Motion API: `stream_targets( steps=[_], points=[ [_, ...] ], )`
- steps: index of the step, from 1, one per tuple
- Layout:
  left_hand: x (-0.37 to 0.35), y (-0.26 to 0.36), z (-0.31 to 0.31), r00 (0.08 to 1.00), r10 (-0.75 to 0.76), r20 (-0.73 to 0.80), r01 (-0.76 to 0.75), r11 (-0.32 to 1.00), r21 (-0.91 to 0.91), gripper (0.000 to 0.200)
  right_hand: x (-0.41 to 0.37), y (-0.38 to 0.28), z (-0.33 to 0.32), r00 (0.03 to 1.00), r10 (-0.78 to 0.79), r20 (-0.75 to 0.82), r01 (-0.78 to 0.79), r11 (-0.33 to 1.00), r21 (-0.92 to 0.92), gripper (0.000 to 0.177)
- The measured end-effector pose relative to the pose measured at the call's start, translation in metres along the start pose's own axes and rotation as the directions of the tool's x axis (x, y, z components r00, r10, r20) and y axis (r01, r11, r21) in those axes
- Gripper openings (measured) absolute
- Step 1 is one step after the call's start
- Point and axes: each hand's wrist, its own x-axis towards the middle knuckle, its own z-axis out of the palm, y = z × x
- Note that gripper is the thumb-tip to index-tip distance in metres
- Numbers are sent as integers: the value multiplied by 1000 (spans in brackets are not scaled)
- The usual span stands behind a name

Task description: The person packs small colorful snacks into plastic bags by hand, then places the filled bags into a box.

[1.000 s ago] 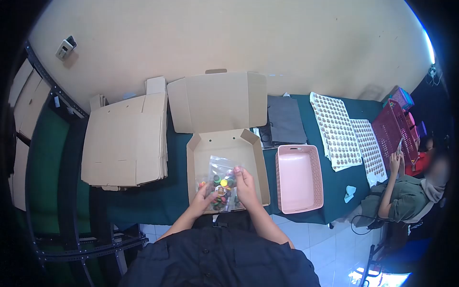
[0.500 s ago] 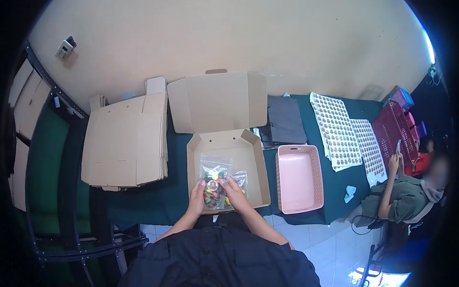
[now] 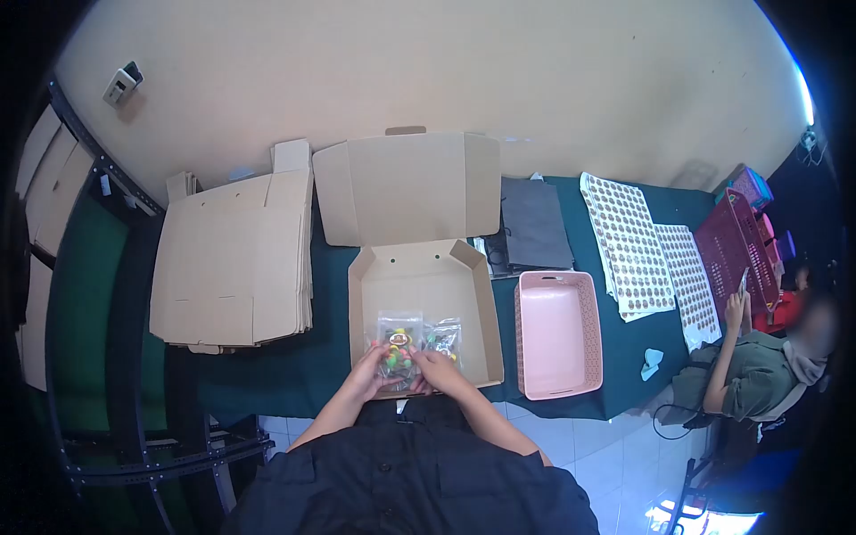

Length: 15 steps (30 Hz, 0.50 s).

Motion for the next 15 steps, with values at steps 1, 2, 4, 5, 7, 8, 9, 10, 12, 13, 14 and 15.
stream_targets(
  steps=[1,2,4,5,7,8,9,10,12,13,14,15],
  points=[
    [-5,5,3,994,-105,16,105,994,-18,30,3,7,-2,1000,0,-1,0,1000,-2,43],
    [4,-6,-9,992,-107,67,104,993,50,37,5,14,-5,999,36,36,-37,999,30,41],
    [-2,-5,-7,970,-182,163,174,983,63,44,8,20,-12,994,74,77,-79,995,60,38],
    [-4,-3,-6,932,-253,257,239,967,86,51,9,22,-15,998,42,43,-54,936,347,35],
    [-4,2,-4,911,-304,279,292,953,85,68,5,17,-16,1000,23,1,-19,796,605,32],
    [-6,5,-4,924,-267,274,254,964,84,73,3,14,-17,999,11,49,-37,825,564,30],
    [-7,8,-3,935,-229,271,214,973,83,79,0,10,-19,995,0,95,-50,853,520,28],
    [-6,5,0,978,-151,145,148,989,31,81,-1,11,-17,979,-28,203,-78,865,496,28],
    [-2,12,-3,961,-196,194,178,978,108,77,0,12,-11,988,-40,149,-51,825,562,28],
    [-1,15,-5,941,-242,236,202,962,181,74,1,13,-11,994,-45,97,-25,784,620,28],
    [2,12,-10,932,-250,261,196,956,216,62,6,21,-11,995,-62,76,12,844,537,28],
    [0,12,-10,933,-250,257,197,957,214,62,5,24,-10,995,-61,79,9,844,537,28]
  ],
)
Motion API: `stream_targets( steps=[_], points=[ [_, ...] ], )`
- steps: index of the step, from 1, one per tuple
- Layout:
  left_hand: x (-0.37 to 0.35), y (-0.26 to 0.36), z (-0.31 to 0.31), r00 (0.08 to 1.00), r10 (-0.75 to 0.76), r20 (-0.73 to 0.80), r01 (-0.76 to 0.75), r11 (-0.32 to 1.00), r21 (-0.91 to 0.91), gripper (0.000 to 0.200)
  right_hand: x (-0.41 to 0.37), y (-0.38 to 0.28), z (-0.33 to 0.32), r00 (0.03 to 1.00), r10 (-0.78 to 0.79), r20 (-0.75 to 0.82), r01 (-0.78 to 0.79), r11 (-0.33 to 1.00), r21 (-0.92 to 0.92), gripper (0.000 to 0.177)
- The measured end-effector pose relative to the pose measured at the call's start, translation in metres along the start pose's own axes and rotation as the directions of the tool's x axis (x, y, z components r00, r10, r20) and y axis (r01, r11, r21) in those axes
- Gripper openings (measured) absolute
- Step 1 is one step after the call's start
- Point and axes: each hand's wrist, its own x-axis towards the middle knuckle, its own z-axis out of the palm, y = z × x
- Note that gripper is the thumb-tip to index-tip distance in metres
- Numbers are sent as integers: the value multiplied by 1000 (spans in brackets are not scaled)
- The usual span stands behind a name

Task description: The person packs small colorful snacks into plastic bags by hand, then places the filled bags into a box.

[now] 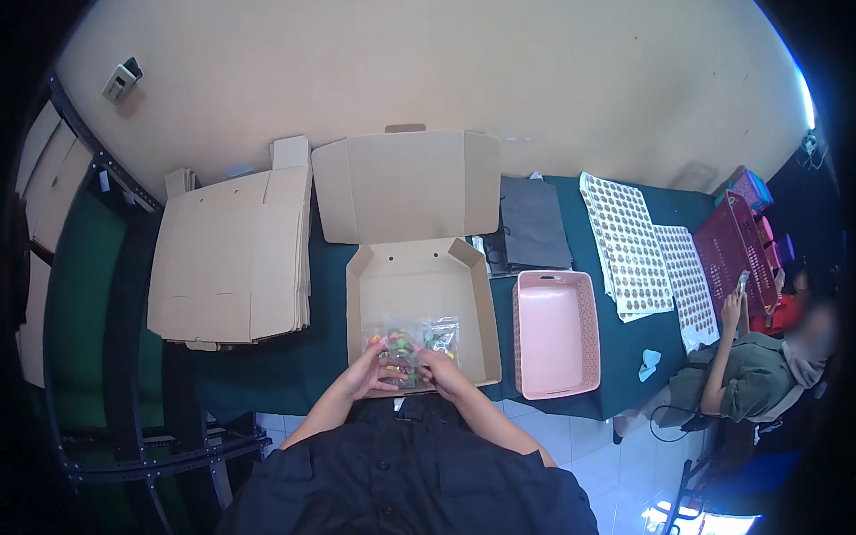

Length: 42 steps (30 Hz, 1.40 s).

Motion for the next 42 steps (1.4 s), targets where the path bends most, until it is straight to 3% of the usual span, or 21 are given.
stream_targets(
  steps=[2,6,8,12,14,15,17,18,20,21,25,27,28,30,34,36,40,42],
  points=[
    [-5,2,1,999,14,38,-16,999,35,59,0,5,-2,984,109,138,-99,992,-79,28],
    [-5,-1,-6,998,-16,56,17,1000,-13,53,2,-2,-5,997,70,26,-67,992,-107,26],
    [-8,-2,1,999,19,-42,-20,999,-26,48,0,-5,4,995,-30,-93,2,960,-281,29],
    [-1,-1,11,997,20,-71,-15,997,70,47,6,1,-7,978,-166,-124,133,963,-235,26],
    [7,-6,6,996,92,-1,-89,967,239,40,5,-6,-21,915,-387,-117,332,884,-329,14],
    [14,-12,0,996,92,-2,-89,968,237,40,4,-11,-26,916,-385,-116,330,884,-331,14],
    [24,-25,-14,943,313,-111,-194,791,581,43,1,-21,-37,783,-586,-208,400,731,-552,8],
    [24,-27,-16,943,313,-110,-195,791,579,43,-3,-24,-42,783,-586,-209,399,731,-554,8],
    [24,-28,-21,820,543,-180,-167,529,832,41,-9,-28,-48,592,-792,-149,236,346,-908,10],
    [28,-33,-27,821,543,-178,-170,529,832,41,-20,-36,-40,561,-819,-125,160,255,-954,10],
    [39,-56,-43,875,428,-225,-45,536,843,50,-14,-15,-61,559,-818,-137,-22,150,-988,8],
    [39,-60,-44,887,406,-221,-17,506,862,54,-12,-6,-65,681,-703,-206,-61,225,-972,28],
    [39,-63,-43,879,426,-215,-31,500,866,56,-13,-6,-65,681,-703,-205,-61,225,-972,28],
    [38,-64,-41,871,445,-210,-42,493,869,58,-17,-6,-62,731,-656,-189,21,298,-954,52],
    [36,-61,-38,882,413,-227,-21,514,857,59,-15,-8,-73,783,-576,-233,-9,365,-931,68],
    [36,-61,-38,884,409,-226,-21,518,855,59,-12,-7,-83,840,-530,-116,-21,182,-983,65],
    [34,-60,-38,879,422,-221,-14,487,874,59,-9,8,-73,800,-564,-205,-190,85,-978,52],
    [32,-59,-37,883,410,-229,-2,490,871,58,-13,10,-65,812,-561,-161,-291,-151,-945,36]
  ],
)
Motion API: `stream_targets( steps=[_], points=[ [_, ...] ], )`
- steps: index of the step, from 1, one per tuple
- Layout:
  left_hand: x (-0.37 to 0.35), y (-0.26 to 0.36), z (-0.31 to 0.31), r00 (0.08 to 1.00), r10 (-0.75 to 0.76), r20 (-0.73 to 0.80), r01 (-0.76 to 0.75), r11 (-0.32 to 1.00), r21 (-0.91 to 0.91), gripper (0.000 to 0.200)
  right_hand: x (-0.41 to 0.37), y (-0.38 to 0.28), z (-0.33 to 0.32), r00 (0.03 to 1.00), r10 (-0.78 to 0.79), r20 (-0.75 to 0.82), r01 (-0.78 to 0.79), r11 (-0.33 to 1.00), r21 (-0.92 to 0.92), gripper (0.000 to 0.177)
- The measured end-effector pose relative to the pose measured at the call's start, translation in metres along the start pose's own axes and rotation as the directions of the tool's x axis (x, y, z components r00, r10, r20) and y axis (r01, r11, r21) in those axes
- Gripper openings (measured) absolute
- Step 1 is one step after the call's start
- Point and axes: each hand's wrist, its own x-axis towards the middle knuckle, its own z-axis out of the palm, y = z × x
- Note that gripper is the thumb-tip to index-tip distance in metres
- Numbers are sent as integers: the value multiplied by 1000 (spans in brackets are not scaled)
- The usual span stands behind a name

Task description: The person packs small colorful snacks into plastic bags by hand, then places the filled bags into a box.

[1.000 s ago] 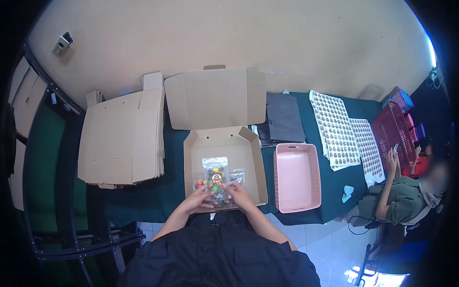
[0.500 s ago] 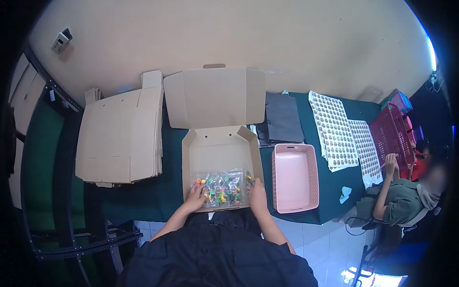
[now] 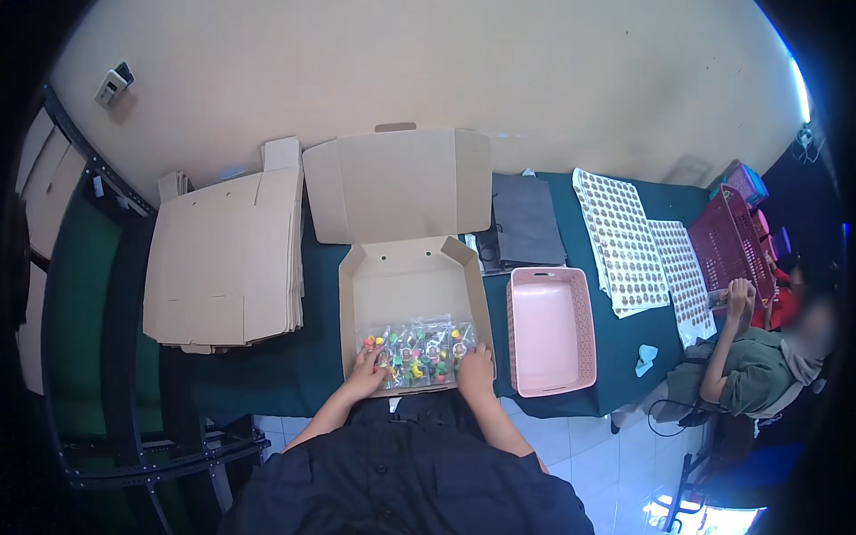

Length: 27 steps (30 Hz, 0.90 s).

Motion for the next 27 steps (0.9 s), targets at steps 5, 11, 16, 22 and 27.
stream_targets(
  steps=[5,11,16,22,27],
  points=[
    [-2,5,-2,1000,-10,-7,9,999,-53,57,2,-2,18,999,9,-47,-1,986,168,28],
    [6,-16,7,998,51,-31,-52,998,-28,57,14,-10,13,993,32,109,-62,959,278,30],
    [3,-9,4,998,51,-31,-52,998,-46,57,21,-17,16,979,90,182,-121,978,167,25],
    [0,-11,4,998,59,-27,-60,997,-49,57,18,-11,10,977,177,120,-203,945,256,22],
    [1,-11,5,999,48,-27,-50,996,-71,62,20,-10,3,979,193,64,-203,919,339,23]
  ],
)
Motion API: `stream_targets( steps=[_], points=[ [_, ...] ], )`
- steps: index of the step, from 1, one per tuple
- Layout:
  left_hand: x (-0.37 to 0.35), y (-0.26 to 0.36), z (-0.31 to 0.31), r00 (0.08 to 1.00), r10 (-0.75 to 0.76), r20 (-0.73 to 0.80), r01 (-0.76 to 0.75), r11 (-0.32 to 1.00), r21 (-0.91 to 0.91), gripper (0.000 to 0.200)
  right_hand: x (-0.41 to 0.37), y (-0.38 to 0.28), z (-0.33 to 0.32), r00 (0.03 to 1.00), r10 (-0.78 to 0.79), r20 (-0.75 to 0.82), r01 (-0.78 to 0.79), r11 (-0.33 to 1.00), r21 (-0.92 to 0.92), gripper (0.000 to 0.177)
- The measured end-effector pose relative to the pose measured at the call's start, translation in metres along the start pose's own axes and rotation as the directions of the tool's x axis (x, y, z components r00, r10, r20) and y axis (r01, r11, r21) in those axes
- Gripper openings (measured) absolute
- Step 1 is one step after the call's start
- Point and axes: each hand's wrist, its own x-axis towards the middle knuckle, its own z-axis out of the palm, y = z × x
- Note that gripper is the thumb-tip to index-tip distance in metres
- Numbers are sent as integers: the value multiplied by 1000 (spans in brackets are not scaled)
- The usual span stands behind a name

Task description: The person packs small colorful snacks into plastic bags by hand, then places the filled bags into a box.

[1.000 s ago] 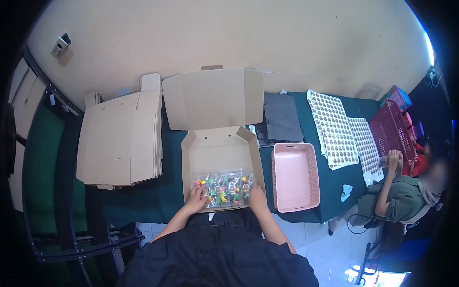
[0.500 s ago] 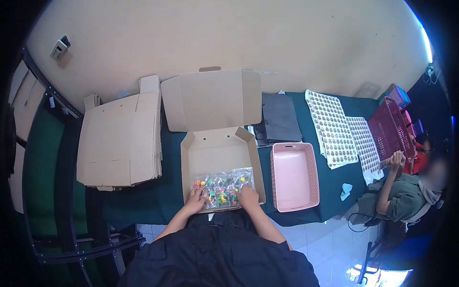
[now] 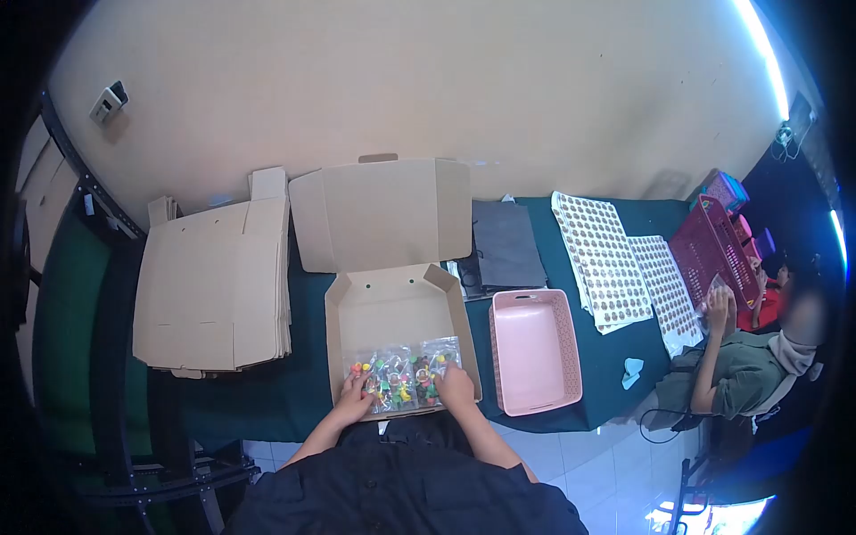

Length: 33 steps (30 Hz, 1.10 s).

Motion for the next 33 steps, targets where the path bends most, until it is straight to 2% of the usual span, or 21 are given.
stream_targets(
  steps=[1,3,5,7,8,10,11,13,18,20,21,23,24,25,28,29,31,32,33],
  points=[
    [-1,1,0,1000,-5,0,5,1000,-15,64,-2,-5,-3,1000,-1,1,1,1000,-3,23],
    [-4,6,0,1000,12,-11,-12,1000,1,68,-7,-22,-7,985,-57,161,46,996,76,26],
    [-8,11,0,999,30,-16,-30,999,23,72,-4,-31,7,989,-93,114,87,994,58,30],
    [-11,15,0,998,58,-25,-53,985,164,78,1,-38,18,980,-106,170,110,994,-15,34],
    [-12,16,-1,998,61,-24,-56,984,169,78,7,-34,29,981,-106,166,109,994,-10,34],
    [-11,16,-3,995,96,0,-96,995,36,80,18,-29,50,953,-212,216,195,976,95,41],
    [-9,14,-3,995,104,-2,-104,994,39,80,19,-27,55,954,-215,208,199,975,96,41],
    [-8,12,-2,998,49,33,-52,995,88,81,18,-30,57,972,-145,183,124,985,120,45],
    [-5,8,0,998,1,56,-4,999,52,71,24,-29,67,984,-125,127,116,990,76,50],
    [-5,10,1,999,-11,31,9,999,46,63,32,-27,69,972,-156,173,120,972,202,47],
    [-4,10,0,999,-20,27,18,999,42,63,38,-25,69,970,-160,183,122,972,200,47],
    [-4,16,-7,990,-106,93,121,978,-170,57,47,-24,61,882,-242,403,201,969,142,38],
    [-7,22,-9,993,-95,69,101,990,-95,54,44,-21,62,913,-263,311,252,965,76,35],
    [-8,13,-2,992,-109,69,116,988,-107,54,38,-25,52,908,-260,328,252,965,68,35],
    [-2,3,4,999,-44,15,43,995,87,53,31,-29,33,984,-109,139,145,949,-279,40],
    [-3,4,3,999,-46,10,45,995,86,53,30,-33,32,983,-114,142,150,949,-279,40],
    [-4,11,-3,993,-89,74,96,990,-107,53,18,-54,19,998,-46,52,61,939,-337,41],
    [-4,14,-4,994,-86,69,93,990,-107,53,11,-70,8,992,-48,119,79,961,-266,42],
    [-4,16,-5,995,-76,62,84,988,-127,53,11,-71,15,992,-53,118,83,961,-265,42]
  ],
)
